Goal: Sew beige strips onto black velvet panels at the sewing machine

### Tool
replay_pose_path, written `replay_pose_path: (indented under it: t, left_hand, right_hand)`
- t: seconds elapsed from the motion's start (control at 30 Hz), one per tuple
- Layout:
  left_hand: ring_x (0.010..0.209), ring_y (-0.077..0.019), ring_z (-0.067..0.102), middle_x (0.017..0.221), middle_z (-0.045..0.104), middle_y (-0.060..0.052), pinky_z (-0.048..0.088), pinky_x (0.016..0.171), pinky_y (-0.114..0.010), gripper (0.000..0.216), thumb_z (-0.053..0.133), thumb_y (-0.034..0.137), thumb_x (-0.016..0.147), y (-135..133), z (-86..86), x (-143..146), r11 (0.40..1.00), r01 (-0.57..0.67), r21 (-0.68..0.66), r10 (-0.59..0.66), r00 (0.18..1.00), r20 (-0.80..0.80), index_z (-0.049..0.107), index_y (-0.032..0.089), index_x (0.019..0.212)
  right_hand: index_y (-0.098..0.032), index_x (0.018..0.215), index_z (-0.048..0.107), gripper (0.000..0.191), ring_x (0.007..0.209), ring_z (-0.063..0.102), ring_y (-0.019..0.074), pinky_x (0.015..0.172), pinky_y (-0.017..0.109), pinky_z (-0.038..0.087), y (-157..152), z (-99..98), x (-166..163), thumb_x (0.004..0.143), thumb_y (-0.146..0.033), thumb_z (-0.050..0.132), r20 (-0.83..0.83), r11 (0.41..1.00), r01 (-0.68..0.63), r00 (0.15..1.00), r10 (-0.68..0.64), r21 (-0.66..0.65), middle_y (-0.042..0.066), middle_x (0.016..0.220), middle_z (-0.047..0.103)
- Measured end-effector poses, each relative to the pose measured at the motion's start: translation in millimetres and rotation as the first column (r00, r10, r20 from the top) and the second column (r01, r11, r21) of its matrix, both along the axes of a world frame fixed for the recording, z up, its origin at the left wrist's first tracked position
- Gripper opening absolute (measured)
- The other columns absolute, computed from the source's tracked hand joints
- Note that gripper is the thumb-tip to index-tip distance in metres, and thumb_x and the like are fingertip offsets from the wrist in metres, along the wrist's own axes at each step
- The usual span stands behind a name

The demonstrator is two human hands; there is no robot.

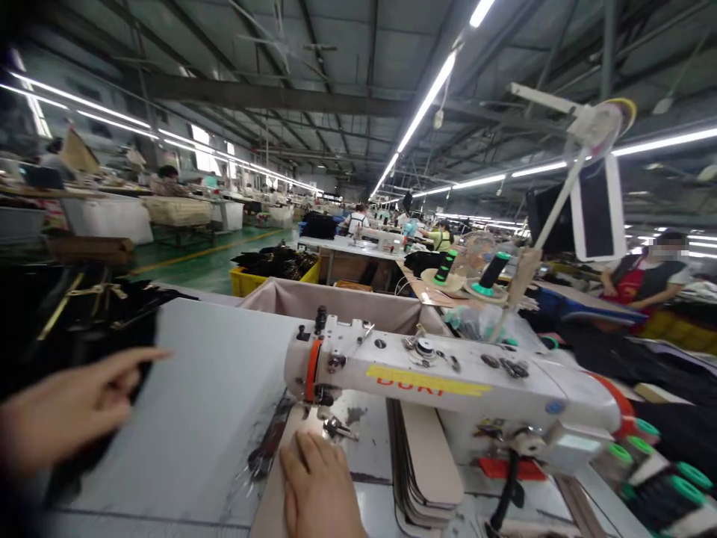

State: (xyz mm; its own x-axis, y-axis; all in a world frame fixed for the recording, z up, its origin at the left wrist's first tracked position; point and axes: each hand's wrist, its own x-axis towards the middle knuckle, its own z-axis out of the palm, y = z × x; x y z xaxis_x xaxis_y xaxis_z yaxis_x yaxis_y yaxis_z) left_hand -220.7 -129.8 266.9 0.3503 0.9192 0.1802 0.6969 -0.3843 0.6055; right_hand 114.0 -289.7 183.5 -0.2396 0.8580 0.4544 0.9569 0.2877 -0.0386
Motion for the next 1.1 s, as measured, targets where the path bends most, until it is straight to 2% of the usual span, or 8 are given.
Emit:
replay_pose_path:
  t: [0.13, 0.2, 0.3, 0.53, 0.67, 0.8, 0.97, 1.1]
  left_hand:
    - [0.058, -0.0174, 0.059, 0.079, 0.063, 0.003, 0.049, 0.055, -0.028, 0.057, 0.046, 0.033, 0.086, -53.7, -43.5, 65.5, 0.838, 0.386, -0.386, -0.403, 0.914, 0.038, 0.042, 0.030, 0.143]
    - [0.082, -0.0209, 0.066, 0.100, 0.068, -0.003, 0.055, 0.075, -0.032, 0.044, 0.038, 0.038, 0.097, -47.9, -52.9, 81.5, 0.883, 0.420, -0.208, -0.417, 0.907, 0.063, 0.049, 0.027, 0.138]
    - [0.125, -0.0278, 0.051, 0.135, 0.055, -0.013, 0.039, 0.109, -0.046, 0.041, 0.033, 0.032, 0.099, -11.7, -58.9, 84.1, 0.927, 0.328, 0.180, -0.317, 0.944, -0.086, 0.057, 0.019, 0.130]
    - [0.097, -0.0265, 0.054, 0.099, 0.060, -0.008, 0.046, 0.089, -0.040, 0.015, 0.065, 0.025, 0.075, 27.2, -58.2, 94.4, 0.923, 0.350, 0.158, -0.292, 0.907, -0.303, 0.060, 0.018, 0.087]
    - [0.096, -0.0231, 0.055, 0.101, 0.060, -0.005, 0.042, 0.093, -0.037, 0.022, 0.058, 0.016, 0.079, 19.6, -59.4, 109.1, 0.886, 0.443, 0.136, -0.390, 0.871, -0.297, 0.057, 0.021, 0.100]
    - [0.101, -0.0269, 0.052, 0.104, 0.057, -0.009, 0.041, 0.091, -0.040, 0.017, 0.054, 0.034, 0.092, 13.6, -66.6, 112.9, 0.881, 0.443, 0.163, -0.383, 0.873, -0.301, 0.055, 0.019, 0.100]
    - [0.085, -0.0228, 0.057, 0.095, 0.061, -0.004, 0.046, 0.079, -0.035, 0.022, 0.059, 0.039, 0.088, 6.2, -57.3, 120.2, 0.907, 0.419, -0.047, -0.422, 0.902, -0.088, 0.053, 0.020, 0.096]
    - [0.107, -0.0226, 0.060, 0.114, 0.066, -0.006, 0.044, 0.099, -0.037, 0.029, 0.039, 0.037, 0.101, -6.9, -47.5, 141.9, 0.841, 0.539, -0.050, -0.532, 0.841, 0.100, 0.060, 0.021, 0.115]
  right_hand:
    - [-0.032, 0.134, 0.056, 0.041, 0.119, 0.058, 0.0206, 0.099, 0.035, 0.049, 4.1, 19.5, 8.2, 0.094, -0.021, 0.056, -0.034, 0.990, -0.085, 0.996, 0.082, -0.108, 0.001, 0.136, 0.062]
    - [-0.029, 0.131, 0.060, 0.040, 0.116, 0.059, 0.0188, 0.100, 0.034, 0.047, 9.6, 21.8, 14.5, 0.093, -0.015, 0.056, -0.060, 0.983, -0.121, 0.992, 0.113, -0.140, 0.001, 0.130, 0.065]
    - [-0.025, 0.130, 0.060, 0.039, 0.118, 0.055, 0.0205, 0.103, 0.038, 0.044, 14.5, 17.4, 18.9, 0.094, -0.012, 0.053, -0.100, 0.980, -0.136, 0.987, 0.123, -0.144, 0.005, 0.131, 0.063]
    - [-0.026, 0.132, 0.060, 0.042, 0.121, 0.052, 0.0247, 0.101, 0.043, 0.043, 10.1, 15.6, 15.7, 0.093, -0.012, 0.055, -0.029, 0.992, -0.060, 0.998, 0.057, -0.109, 0.008, 0.131, 0.061]
    - [-0.027, 0.135, 0.056, 0.041, 0.120, 0.052, 0.0233, 0.099, 0.042, 0.042, 10.1, 17.0, 14.5, 0.096, -0.016, 0.051, 0.008, 0.994, -0.017, 1.000, 0.018, -0.112, 0.007, 0.134, 0.060]
    - [-0.029, 0.137, 0.055, 0.043, 0.123, 0.050, 0.0246, 0.100, 0.044, 0.038, 9.1, 15.3, 13.6, 0.096, -0.018, 0.052, 0.031, 0.991, 0.016, 0.999, -0.012, -0.130, 0.006, 0.135, 0.060]
    - [-0.030, 0.140, 0.051, 0.047, 0.121, 0.050, 0.0263, 0.097, 0.044, 0.037, 8.6, 16.1, 14.0, 0.095, -0.016, 0.052, 0.018, 0.981, 0.028, 1.000, -0.025, -0.194, 0.006, 0.136, 0.058]
    - [-0.026, 0.140, 0.050, 0.048, 0.119, 0.050, 0.0276, 0.097, 0.045, 0.037, 10.5, 17.4, 13.6, 0.094, -0.015, 0.052, 0.009, 0.976, 0.025, 1.000, -0.024, -0.215, 0.006, 0.138, 0.057]
